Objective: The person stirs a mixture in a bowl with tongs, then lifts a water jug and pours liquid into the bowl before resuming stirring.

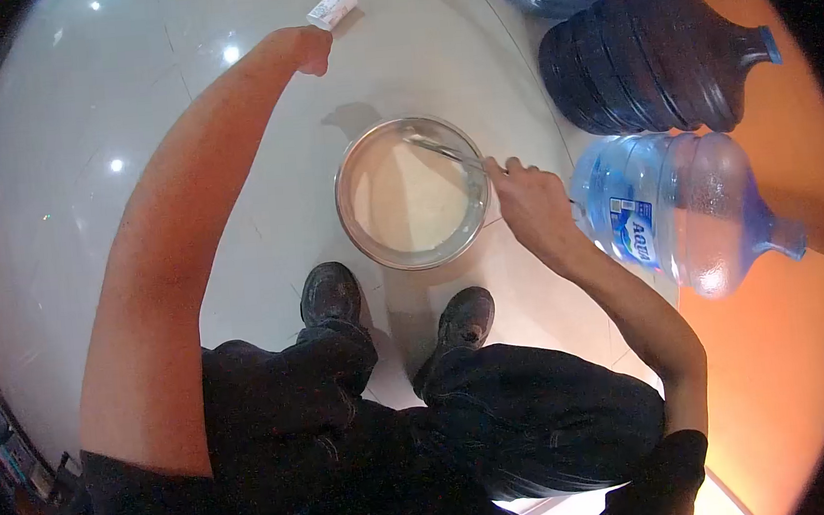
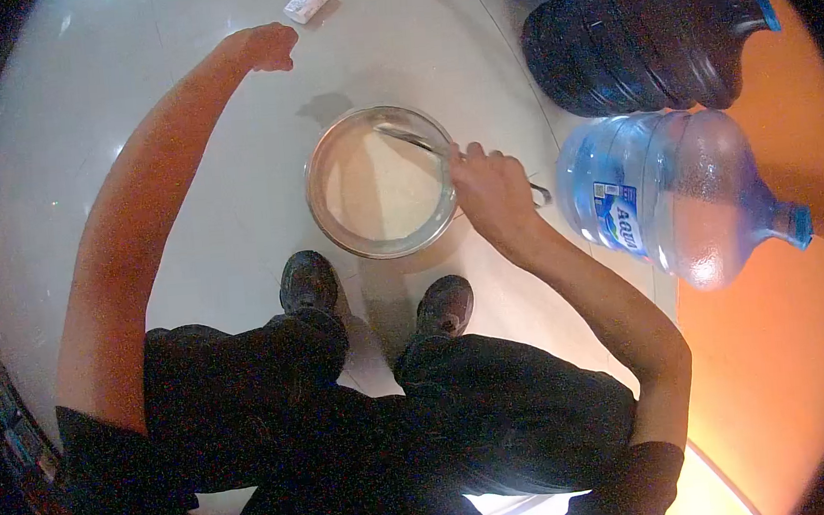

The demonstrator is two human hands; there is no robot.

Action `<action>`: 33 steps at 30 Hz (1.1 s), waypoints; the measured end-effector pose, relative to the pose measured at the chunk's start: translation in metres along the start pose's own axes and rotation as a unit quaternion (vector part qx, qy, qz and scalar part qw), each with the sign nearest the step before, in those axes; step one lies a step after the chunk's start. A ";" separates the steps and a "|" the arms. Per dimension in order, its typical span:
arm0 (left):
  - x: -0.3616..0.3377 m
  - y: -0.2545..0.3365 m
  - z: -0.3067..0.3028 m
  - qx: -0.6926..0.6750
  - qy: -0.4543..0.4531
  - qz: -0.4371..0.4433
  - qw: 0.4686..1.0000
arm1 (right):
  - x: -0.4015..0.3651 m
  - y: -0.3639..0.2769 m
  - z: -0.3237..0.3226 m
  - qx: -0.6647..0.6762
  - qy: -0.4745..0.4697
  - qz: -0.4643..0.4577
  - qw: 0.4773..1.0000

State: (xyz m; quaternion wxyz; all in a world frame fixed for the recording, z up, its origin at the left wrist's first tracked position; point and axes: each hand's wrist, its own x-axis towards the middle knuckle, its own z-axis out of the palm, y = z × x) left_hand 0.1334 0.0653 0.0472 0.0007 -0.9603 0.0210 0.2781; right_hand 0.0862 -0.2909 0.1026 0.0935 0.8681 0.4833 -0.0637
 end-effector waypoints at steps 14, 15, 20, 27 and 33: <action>-0.004 -0.001 -0.004 -0.002 -0.042 -0.026 0.999 | -0.002 0.041 0.033 0.153 -0.114 0.021 0.981; -0.005 -0.001 -0.007 0.001 -0.063 -0.028 0.998 | -0.003 0.045 0.037 0.223 -0.136 0.016 0.965; 0.004 -0.016 0.009 0.014 0.013 -0.010 1.000 | -0.017 0.034 0.053 0.323 -0.227 0.027 0.918; -0.011 0.000 -0.005 -0.002 0.027 -0.031 0.999 | -0.041 0.019 0.055 0.271 -0.203 -0.065 0.939; -0.007 -0.006 -0.004 0.001 0.053 -0.008 0.999 | -0.046 0.009 0.027 0.242 -0.193 -0.083 0.947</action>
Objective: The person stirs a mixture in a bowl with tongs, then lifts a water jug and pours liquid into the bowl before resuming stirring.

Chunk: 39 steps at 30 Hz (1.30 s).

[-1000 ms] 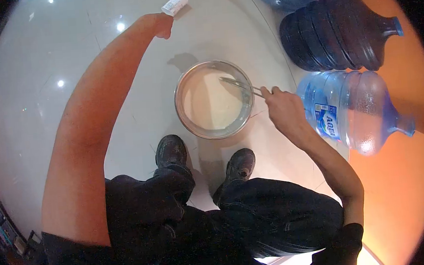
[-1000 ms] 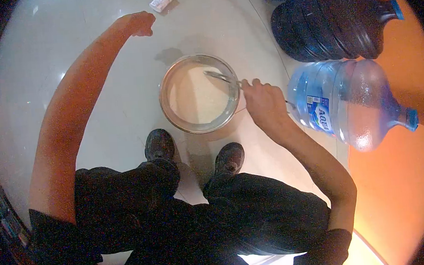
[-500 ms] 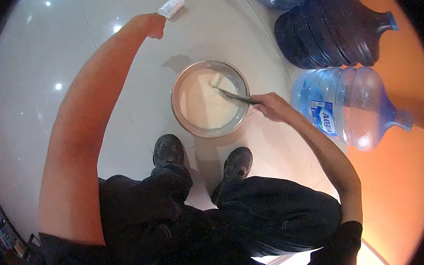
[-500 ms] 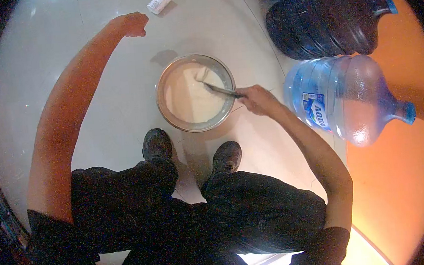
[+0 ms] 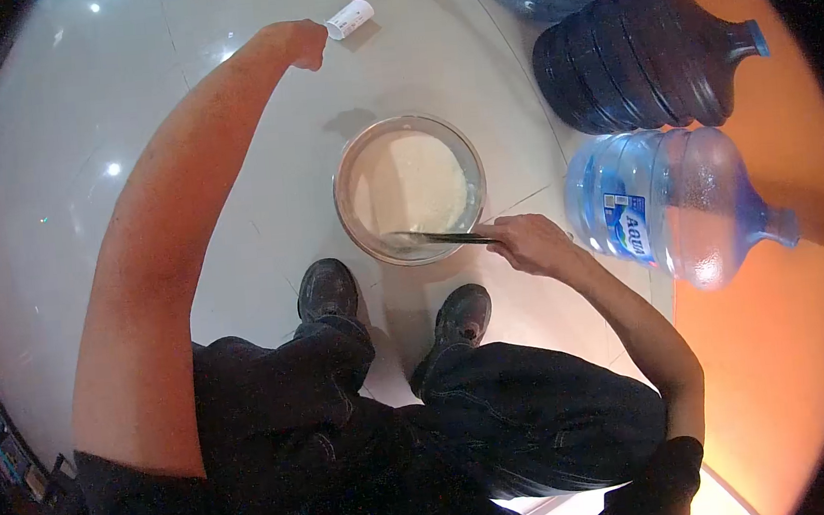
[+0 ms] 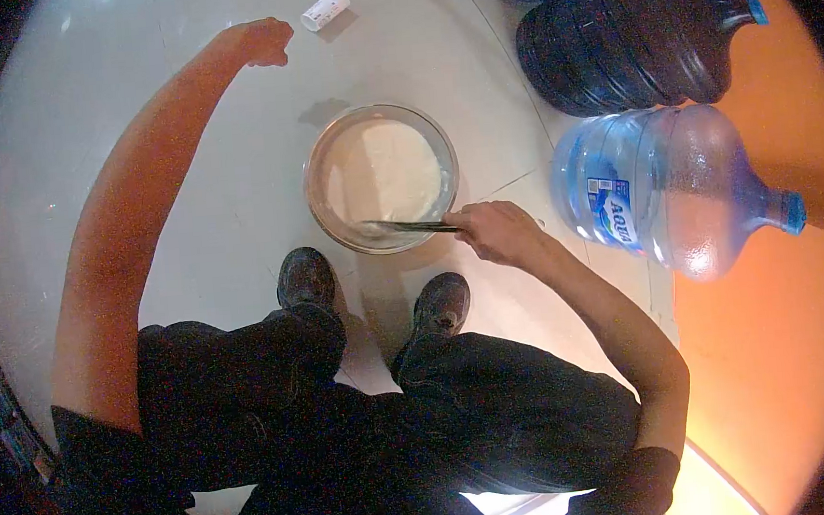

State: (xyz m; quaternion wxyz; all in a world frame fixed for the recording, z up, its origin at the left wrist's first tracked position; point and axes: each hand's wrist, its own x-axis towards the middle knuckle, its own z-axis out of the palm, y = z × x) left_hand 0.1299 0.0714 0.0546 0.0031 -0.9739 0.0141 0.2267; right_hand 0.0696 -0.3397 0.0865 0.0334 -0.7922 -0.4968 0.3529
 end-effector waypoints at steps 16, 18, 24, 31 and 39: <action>-0.008 0.002 -0.009 0.013 -0.033 -0.019 0.999 | 0.005 0.005 -0.015 -0.168 0.101 0.082 0.977; -0.013 0.005 -0.013 -0.001 -0.039 -0.006 0.999 | 0.005 0.002 -0.020 -0.180 0.118 0.083 0.973; -0.012 0.005 -0.014 0.022 -0.036 0.002 0.999 | 0.005 -0.006 -0.020 -0.237 0.141 0.111 0.955; -0.007 0.003 -0.013 -0.003 -0.045 -0.025 0.999 | 0.001 -0.008 -0.024 -0.192 0.081 0.097 0.973; -0.008 0.004 -0.014 -0.012 -0.060 -0.019 0.998 | 0.015 -0.001 -0.029 -0.100 -0.061 0.093 0.989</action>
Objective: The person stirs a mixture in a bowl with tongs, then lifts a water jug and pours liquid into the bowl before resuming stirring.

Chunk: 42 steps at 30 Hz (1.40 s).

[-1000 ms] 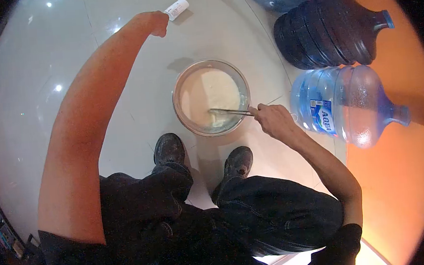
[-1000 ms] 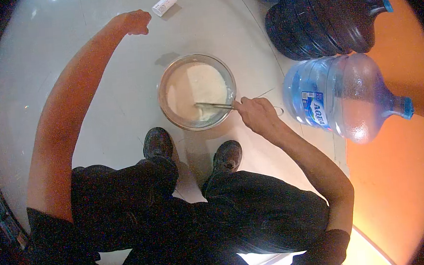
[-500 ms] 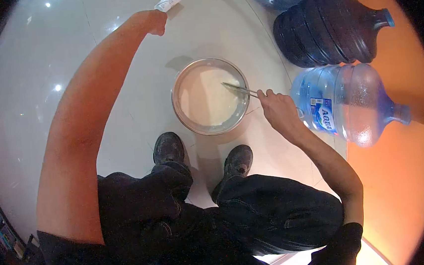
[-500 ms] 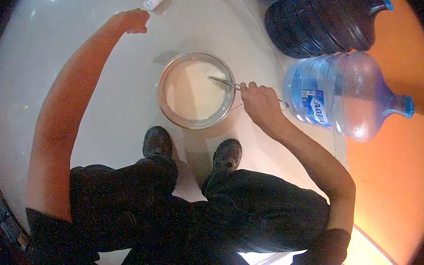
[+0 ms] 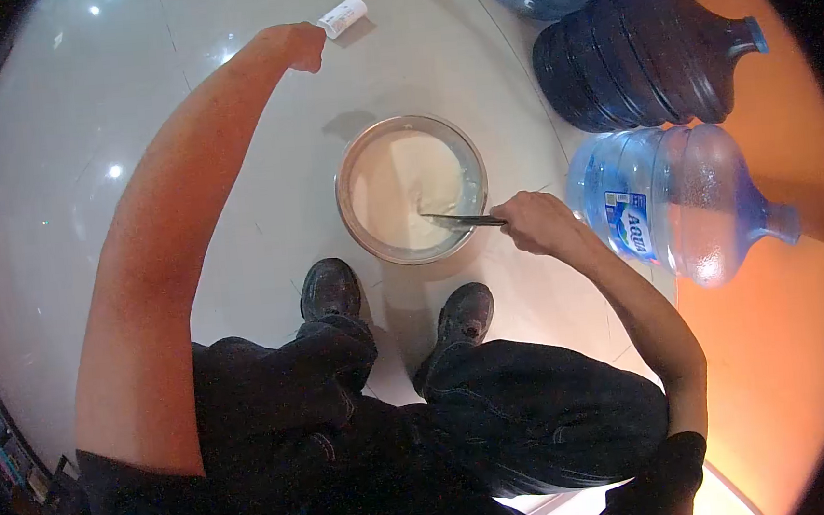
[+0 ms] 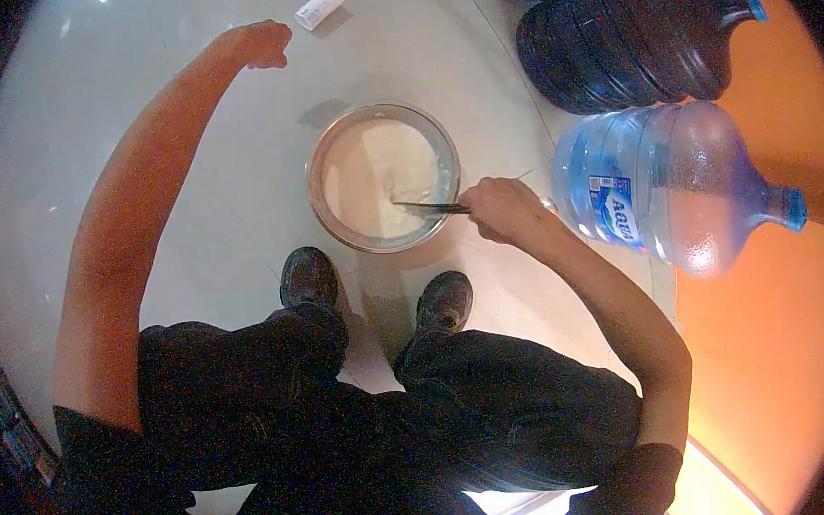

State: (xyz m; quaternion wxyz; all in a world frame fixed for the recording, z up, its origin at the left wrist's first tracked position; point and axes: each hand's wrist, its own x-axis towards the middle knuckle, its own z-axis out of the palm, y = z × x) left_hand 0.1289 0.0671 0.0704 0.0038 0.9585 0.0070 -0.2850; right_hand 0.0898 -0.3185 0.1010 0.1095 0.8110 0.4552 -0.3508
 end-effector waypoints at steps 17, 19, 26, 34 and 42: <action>0.018 -0.011 0.030 0.028 -0.002 -0.033 0.999 | 0.061 -0.030 -0.021 -0.077 0.232 -0.077 0.967; 0.015 -0.006 0.029 0.032 0.019 -0.020 0.999 | 0.062 -0.023 -0.023 -0.083 0.240 -0.064 0.965; 0.015 0.025 0.043 -0.140 -0.067 0.068 0.985 | 0.062 0.003 -0.041 -0.047 0.139 0.020 0.989; 0.010 0.080 0.062 -0.254 -0.137 0.063 0.955 | 0.062 0.039 -0.038 0.104 0.074 0.075 0.989; 0.009 0.080 0.066 -0.281 -0.117 0.061 0.951 | 0.036 0.037 -0.035 0.081 0.034 0.159 0.983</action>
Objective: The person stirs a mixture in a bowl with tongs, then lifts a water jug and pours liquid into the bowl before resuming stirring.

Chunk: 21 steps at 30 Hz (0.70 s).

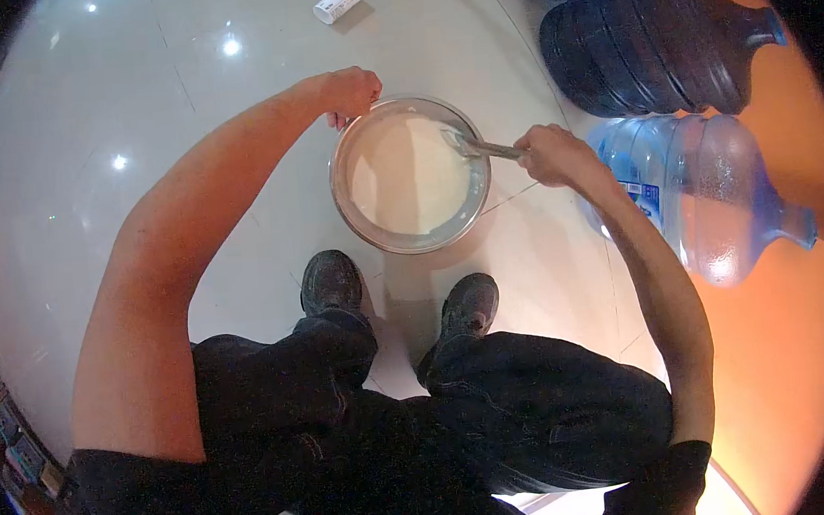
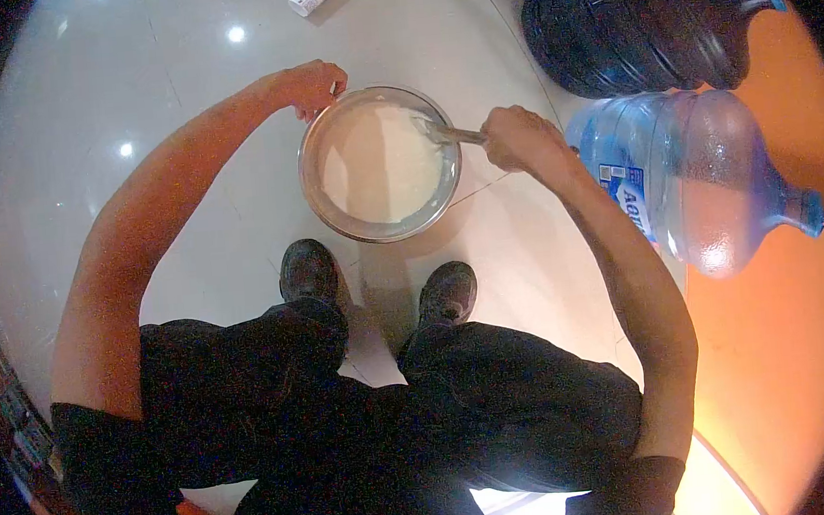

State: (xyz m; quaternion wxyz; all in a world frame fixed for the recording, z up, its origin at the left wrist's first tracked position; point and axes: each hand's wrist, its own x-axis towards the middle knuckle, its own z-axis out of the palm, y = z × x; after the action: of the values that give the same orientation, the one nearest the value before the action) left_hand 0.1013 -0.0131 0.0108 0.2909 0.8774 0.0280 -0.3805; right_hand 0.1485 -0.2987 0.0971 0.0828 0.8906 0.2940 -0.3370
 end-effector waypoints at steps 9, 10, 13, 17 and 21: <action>0.003 -0.002 0.002 -0.022 0.017 0.015 0.999 | 0.002 -0.012 0.023 0.050 0.053 -0.036 0.997; 0.004 -0.003 0.002 -0.021 0.016 0.017 1.000 | 0.004 -0.017 0.025 0.046 0.077 -0.071 0.993; 0.005 -0.004 0.002 -0.015 0.015 0.015 1.000 | 0.008 -0.030 0.039 0.042 0.106 -0.115 0.987; 0.004 -0.003 0.003 -0.016 0.018 0.019 1.000 | 0.001 -0.048 0.052 0.075 0.068 -0.143 0.984; 0.002 -0.001 0.002 0.007 0.023 0.023 0.999 | -0.011 -0.053 0.066 0.066 0.059 -0.203 0.975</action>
State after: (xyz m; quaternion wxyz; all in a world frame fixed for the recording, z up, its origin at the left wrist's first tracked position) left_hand 0.1012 -0.0140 0.0074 0.2932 0.8882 0.0118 -0.3535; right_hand 0.0748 -0.2839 0.0566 -0.0635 0.8341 0.4500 -0.3127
